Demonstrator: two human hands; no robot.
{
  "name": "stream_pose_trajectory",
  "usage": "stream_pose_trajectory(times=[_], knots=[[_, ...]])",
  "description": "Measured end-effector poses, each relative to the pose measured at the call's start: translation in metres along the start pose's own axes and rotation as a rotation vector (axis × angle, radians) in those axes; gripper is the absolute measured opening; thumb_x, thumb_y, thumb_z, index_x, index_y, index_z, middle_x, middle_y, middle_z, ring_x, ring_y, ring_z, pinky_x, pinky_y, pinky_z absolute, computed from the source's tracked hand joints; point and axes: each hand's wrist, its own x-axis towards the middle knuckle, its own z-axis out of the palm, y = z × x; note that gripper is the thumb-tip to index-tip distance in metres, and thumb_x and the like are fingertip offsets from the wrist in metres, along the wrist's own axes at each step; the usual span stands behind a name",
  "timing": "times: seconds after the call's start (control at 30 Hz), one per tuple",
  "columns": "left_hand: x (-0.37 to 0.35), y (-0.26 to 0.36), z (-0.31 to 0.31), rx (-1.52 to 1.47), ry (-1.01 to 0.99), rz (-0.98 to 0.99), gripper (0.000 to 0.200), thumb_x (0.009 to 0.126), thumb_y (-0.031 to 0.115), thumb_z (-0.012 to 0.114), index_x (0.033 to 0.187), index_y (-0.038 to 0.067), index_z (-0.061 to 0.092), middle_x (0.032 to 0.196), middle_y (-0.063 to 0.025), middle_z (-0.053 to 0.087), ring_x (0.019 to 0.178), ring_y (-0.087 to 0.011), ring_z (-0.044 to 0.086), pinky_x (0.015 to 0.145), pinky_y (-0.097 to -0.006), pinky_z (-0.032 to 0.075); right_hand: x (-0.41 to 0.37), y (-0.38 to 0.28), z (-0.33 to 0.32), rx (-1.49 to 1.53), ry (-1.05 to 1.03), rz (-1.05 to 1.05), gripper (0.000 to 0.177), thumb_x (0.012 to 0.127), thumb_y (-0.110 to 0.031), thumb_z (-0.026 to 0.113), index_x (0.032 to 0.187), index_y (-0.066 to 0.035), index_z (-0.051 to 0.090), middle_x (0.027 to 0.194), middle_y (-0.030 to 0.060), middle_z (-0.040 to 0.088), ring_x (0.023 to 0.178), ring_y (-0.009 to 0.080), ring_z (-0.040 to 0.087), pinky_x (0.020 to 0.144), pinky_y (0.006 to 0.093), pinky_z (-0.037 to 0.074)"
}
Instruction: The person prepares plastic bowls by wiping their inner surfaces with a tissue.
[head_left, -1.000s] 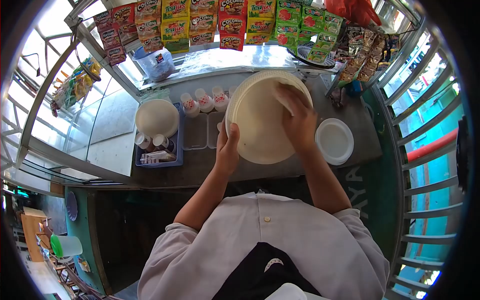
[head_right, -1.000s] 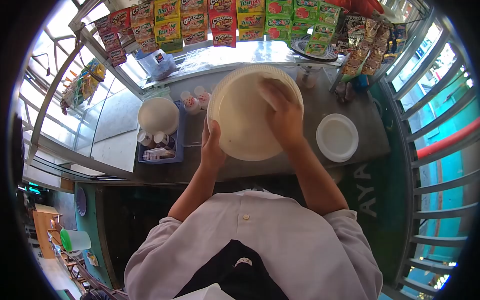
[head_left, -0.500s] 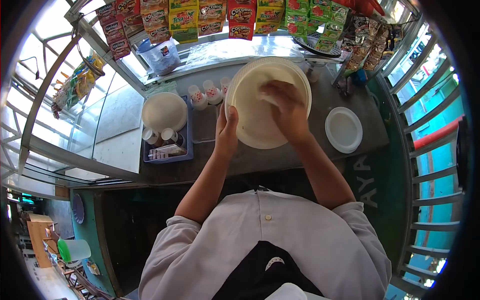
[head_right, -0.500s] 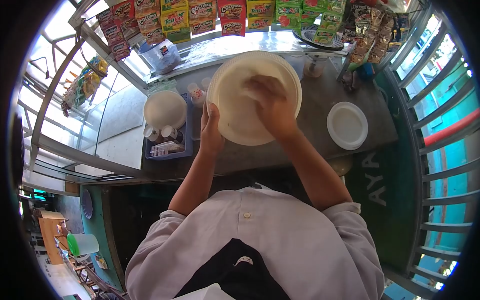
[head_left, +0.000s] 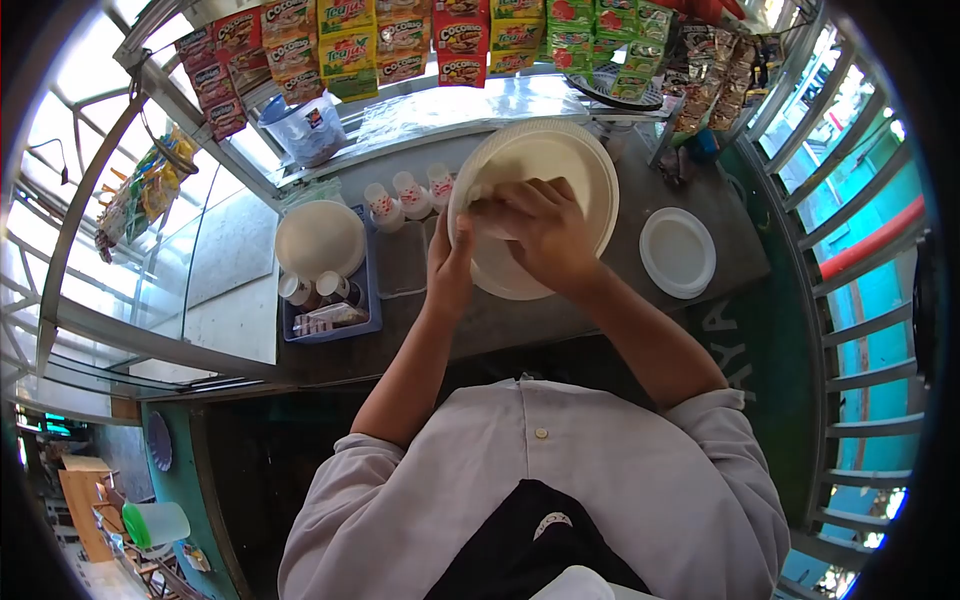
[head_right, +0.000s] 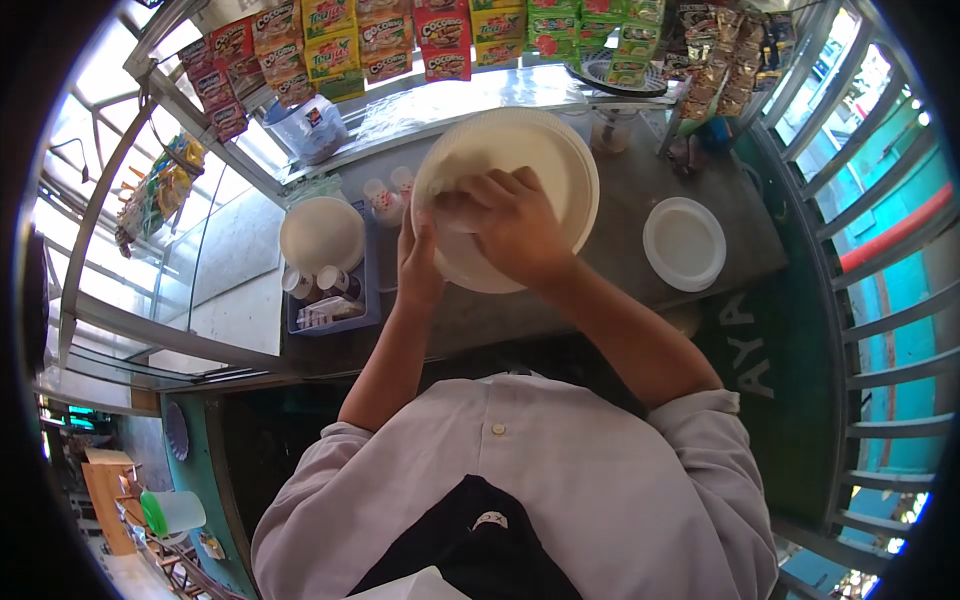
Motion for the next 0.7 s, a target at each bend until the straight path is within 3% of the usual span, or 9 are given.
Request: stream_pose_trajectory(times=[0.1,0.13,0.17,0.23,0.33,0.43,0.47,0.5,0.7], knots=[[0.006,-0.001,-0.007,-0.04,0.044,-0.041,0.052,0.098,0.037,0.046,0.132,-0.002,0.042,0.122,-0.0111,0.052,0.11,-0.0168,0.049,0.094,-0.0307,0.038,-0.005,-0.011,0.008,-0.018,-0.054,-0.05,0.025,0.074,-0.017,0.062,0.097,-0.023,0.069,0.09,-0.0056,0.058,0.084,0.0142,0.058,0.075,0.0343,0.043],[0.006,0.004,-0.011,0.411,0.015,0.217,0.049,0.101,0.036,0.039,0.133,0.0,0.04,0.124,-0.0149,0.05,0.114,-0.0204,0.05,0.093,-0.0332,0.043,-0.014,-0.01,0.011,-0.023,-0.05,-0.045,0.025,0.074,-0.017,0.062,0.097,-0.023,0.069,0.09,-0.0056,0.058,0.084,0.0142,0.058,0.075,0.0343,0.043],[0.006,0.009,-0.012,0.408,0.009,0.22,0.049,0.101,0.036,0.039,0.133,0.0,0.04,0.124,-0.0149,0.05,0.114,-0.0204,0.05,0.093,-0.0332,0.043,-0.025,-0.005,0.013,0.055,-0.108,-0.091,0.024,0.073,-0.018,0.062,0.096,-0.022,0.069,0.091,-0.0055,0.058,0.085,0.0138,0.058,0.075,0.0337,0.043],[0.008,0.023,-0.007,-0.037,0.069,-0.063,0.046,0.1,0.033,0.041,0.131,-0.002,0.043,0.124,-0.0176,0.05,0.113,-0.0241,0.051,0.093,-0.0342,0.043,-0.026,0.003,0.01,0.122,-0.169,-0.144,0.023,0.073,-0.019,0.062,0.095,-0.022,0.07,0.091,-0.0055,0.059,0.086,0.0134,0.058,0.074,0.033,0.043],[0.002,-0.004,-0.004,-0.084,0.018,-0.184,0.05,0.099,0.036,0.045,0.134,0.0,0.04,0.121,-0.0109,0.053,0.11,-0.0178,0.05,0.095,-0.0304,0.039,-0.012,0.019,0.007,-0.055,-0.278,-0.171,0.021,0.072,-0.019,0.064,0.093,-0.021,0.071,0.097,-0.0053,0.062,0.089,0.014,0.061,0.077,0.033,0.046],[-0.003,0.0,0.007,-0.215,0.178,-0.207,0.038,0.098,0.02,0.047,0.127,-0.005,0.045,0.126,-0.0217,0.049,0.112,-0.0342,0.051,0.095,-0.0365,0.042,0.017,0.039,0.0,-0.157,0.029,-0.12,0.033,0.069,-0.009,0.065,0.099,-0.021,0.07,0.096,-0.0055,0.064,0.078,0.0164,0.064,0.074,0.0346,0.048],[-0.005,0.004,0.001,0.047,0.058,0.023,0.041,0.099,0.024,0.046,0.13,-0.002,0.044,0.125,-0.0182,0.05,0.112,-0.0296,0.052,0.095,-0.0353,0.042,0.02,0.046,-0.003,-0.112,0.031,0.063,0.034,0.07,-0.008,0.064,0.1,-0.022,0.07,0.098,-0.0053,0.064,0.077,0.0166,0.064,0.073,0.0347,0.05],[-0.004,0.007,-0.003,0.045,0.06,0.029,0.041,0.099,0.024,0.046,0.13,-0.002,0.044,0.125,-0.0182,0.05,0.112,-0.0296,0.052,0.095,-0.0353,0.042,0.023,0.049,-0.004,-0.064,0.033,0.244,0.035,0.07,-0.007,0.063,0.102,-0.022,0.07,0.099,-0.0052,0.064,0.076,0.0168,0.065,0.072,0.0347,0.052],[0.0,0.001,-0.014,-0.273,0.056,-0.171,0.046,0.1,0.03,0.041,0.136,0.003,0.036,0.125,-0.0112,0.05,0.114,-0.0209,0.05,0.097,-0.034,0.041,-0.002,-0.002,0.018,-0.079,-0.206,-0.097,0.048,0.067,-0.005,0.063,0.11,-0.024,0.066,0.107,-0.0027,0.06,0.076,0.017,0.065,0.065,0.0333,0.054]])
